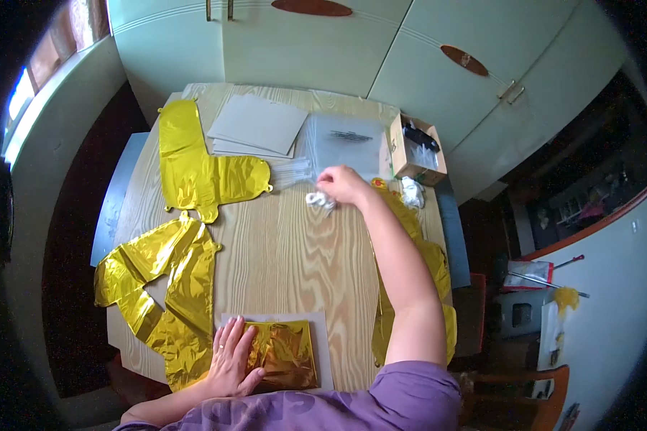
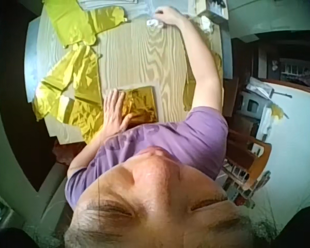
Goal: Folding gold-colored foil balloons and inserting them into cardboard and plastic packaging.
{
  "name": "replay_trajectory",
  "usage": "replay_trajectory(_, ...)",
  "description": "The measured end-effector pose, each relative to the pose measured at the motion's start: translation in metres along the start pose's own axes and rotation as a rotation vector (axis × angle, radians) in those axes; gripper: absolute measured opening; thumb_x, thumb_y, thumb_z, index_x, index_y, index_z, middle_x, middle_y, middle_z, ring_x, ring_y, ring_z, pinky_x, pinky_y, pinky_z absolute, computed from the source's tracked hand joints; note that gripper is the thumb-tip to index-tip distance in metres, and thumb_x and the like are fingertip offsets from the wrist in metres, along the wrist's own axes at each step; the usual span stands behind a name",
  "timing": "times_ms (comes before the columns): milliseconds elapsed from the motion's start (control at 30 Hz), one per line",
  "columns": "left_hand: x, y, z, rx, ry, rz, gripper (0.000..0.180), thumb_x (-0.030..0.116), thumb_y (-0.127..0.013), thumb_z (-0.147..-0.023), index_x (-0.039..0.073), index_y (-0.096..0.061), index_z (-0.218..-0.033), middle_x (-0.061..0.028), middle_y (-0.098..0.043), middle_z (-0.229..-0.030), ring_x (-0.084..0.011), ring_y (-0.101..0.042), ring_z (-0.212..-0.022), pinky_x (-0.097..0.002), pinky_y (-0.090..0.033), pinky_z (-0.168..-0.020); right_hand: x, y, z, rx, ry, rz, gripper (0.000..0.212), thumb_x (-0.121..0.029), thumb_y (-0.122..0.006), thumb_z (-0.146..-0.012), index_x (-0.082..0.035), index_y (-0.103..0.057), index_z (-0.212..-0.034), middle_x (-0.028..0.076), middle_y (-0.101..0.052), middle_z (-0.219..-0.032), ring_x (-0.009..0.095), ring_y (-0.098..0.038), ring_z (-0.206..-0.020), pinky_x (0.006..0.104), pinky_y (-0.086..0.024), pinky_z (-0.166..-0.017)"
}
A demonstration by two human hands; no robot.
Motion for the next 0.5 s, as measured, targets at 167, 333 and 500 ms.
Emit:
replay_trajectory(167, 0.001, 0.003, -0.001, -0.017, -0.029, 0.045, 0.086, 0.063, -0.046, -0.097, 0.000, -0.031, -0.153, -0.0339, -0.021, -0.158, -0.0517, -0.016, -0.148, -0.0607, -0.011, -0.119, 0.014, 0.033, -0.025, 0.313, 0.084, 0.157, 0.020, -0.022, -0.065, -0.087, -0.004, -0.075, -0.089, 0.018, -0.073, -0.094, 0.031, -0.072, -0.086, 0.0400, -0.056, -0.080)
replay_trajectory(333, 0.002, 0.001, -0.003, -0.035, -0.074, 0.022, 0.086, 0.063, -0.049, -0.096, 0.001, -0.033, -0.152, -0.0334, -0.021, -0.158, -0.0526, -0.016, -0.148, -0.0608, -0.013, -0.119, 0.041, 0.041, -0.061, 0.483, -0.421, 0.207, 0.034, -0.038, -0.081, -0.079, -0.011, -0.073, -0.099, 0.009, -0.075, -0.103, 0.028, -0.073, -0.093, 0.0412, -0.056, -0.089)
replay_trajectory(500, -0.001, -0.003, 0.005, -0.022, -0.071, -0.058, 0.085, 0.063, -0.052, -0.095, 0.002, -0.034, -0.152, -0.0327, -0.022, -0.158, -0.0530, -0.017, -0.147, -0.0616, -0.013, -0.119, 0.040, 0.033, -0.073, 0.366, -0.554, 0.107, 0.038, -0.042, -0.083, -0.075, -0.014, -0.075, -0.099, 0.009, -0.074, -0.111, 0.028, -0.069, -0.107, 0.0415, -0.054, -0.094)
Point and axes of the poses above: each hand's wrist, its own z-axis away from the middle knuckle, its own y-axis out of the back of the hand, x = y × z, the point moved 1 cm from there along -z, towards the middle knuckle
